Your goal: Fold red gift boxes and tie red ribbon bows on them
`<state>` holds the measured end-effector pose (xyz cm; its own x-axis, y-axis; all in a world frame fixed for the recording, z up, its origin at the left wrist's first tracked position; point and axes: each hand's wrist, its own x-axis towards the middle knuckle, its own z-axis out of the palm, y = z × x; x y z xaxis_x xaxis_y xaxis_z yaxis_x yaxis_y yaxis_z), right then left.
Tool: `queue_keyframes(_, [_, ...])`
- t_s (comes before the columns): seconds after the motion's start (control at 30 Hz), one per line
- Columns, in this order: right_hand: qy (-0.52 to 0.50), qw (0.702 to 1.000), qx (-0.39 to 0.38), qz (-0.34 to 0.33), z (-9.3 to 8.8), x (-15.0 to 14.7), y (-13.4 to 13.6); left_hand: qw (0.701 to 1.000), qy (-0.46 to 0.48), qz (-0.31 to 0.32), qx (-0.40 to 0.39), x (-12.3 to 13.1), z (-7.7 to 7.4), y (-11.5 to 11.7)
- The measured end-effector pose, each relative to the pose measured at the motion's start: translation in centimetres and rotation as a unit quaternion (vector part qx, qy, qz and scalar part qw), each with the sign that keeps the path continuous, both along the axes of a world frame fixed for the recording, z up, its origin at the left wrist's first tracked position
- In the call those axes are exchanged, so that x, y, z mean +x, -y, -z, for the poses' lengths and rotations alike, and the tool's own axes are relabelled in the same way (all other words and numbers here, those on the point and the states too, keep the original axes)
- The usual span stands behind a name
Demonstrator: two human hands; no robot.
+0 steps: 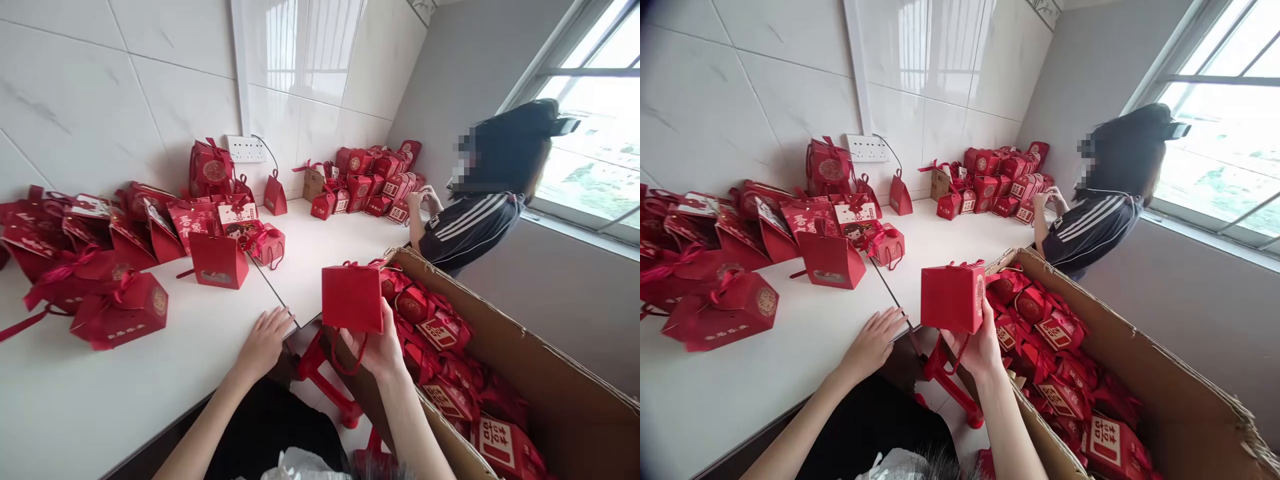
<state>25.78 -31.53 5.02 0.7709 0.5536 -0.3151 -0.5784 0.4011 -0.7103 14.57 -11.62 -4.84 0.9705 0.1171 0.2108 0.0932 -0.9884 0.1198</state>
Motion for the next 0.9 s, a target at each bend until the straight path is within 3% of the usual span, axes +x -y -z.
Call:
queue_keyframes(0.07, [0.167,0.971,-0.140,0.101,0.7,-0.1,0.9,1.000,0.001,0.000,0.005,-0.1,-0.2,-0.1])
queue_keyframes(0.1, [0.262,0.928,-0.216,0.152,1.1,-0.1,1.4,1.000,0.000,0.000,0.007,-0.1,-0.3,-0.1])
queue_keyframes(0.17, [0.431,0.809,-0.331,0.224,1.5,0.0,2.5,1.000,-0.006,0.004,0.010,-0.1,-0.4,-0.1])
queue_keyframes(0.23, [0.549,0.699,-0.381,0.254,1.6,0.0,3.5,1.000,-0.011,0.008,0.014,0.0,-0.5,-0.2])
queue_keyframes(0.3, [0.621,0.623,-0.398,0.260,1.4,-0.1,4.2,1.000,-0.007,0.011,0.015,0.1,-0.4,-0.4])
queue_keyframes(0.43, [0.683,0.532,-0.425,0.265,0.3,-0.1,6.1,1.000,0.008,0.021,0.014,0.2,0.0,-0.8])
queue_keyframes(0.53, [0.682,0.499,-0.452,0.283,-0.8,1.0,9.3,0.999,0.016,0.027,0.015,0.3,0.2,-0.9])
queue_keyframes(0.6, [0.620,0.520,-0.492,0.321,-1.5,2.4,12.2,0.999,0.025,0.028,0.010,0.3,0.4,-0.9])
queue_keyframes(0.67, [0.481,0.600,-0.516,0.378,-2.2,4.0,15.4,0.999,0.036,0.030,0.006,0.3,0.5,-1.0])
queue_keyframes(0.7, [0.394,0.661,-0.495,0.403,-2.4,4.7,16.8,0.999,0.040,0.032,0.009,0.3,0.6,-1.1])
queue_keyframes(0.8, [0.166,0.857,-0.286,0.395,-2.8,5.9,19.7,0.997,0.053,0.042,0.026,0.3,1.0,-1.4])
queue_keyframes(0.83, [0.113,0.898,-0.208,0.371,-2.8,6.0,20.2,0.997,0.059,0.047,0.031,0.3,1.1,-1.5])
queue_keyframes(0.9, [0.047,0.938,-0.112,0.325,-2.7,5.6,20.6,0.995,0.075,0.055,0.033,0.4,1.5,-1.8])
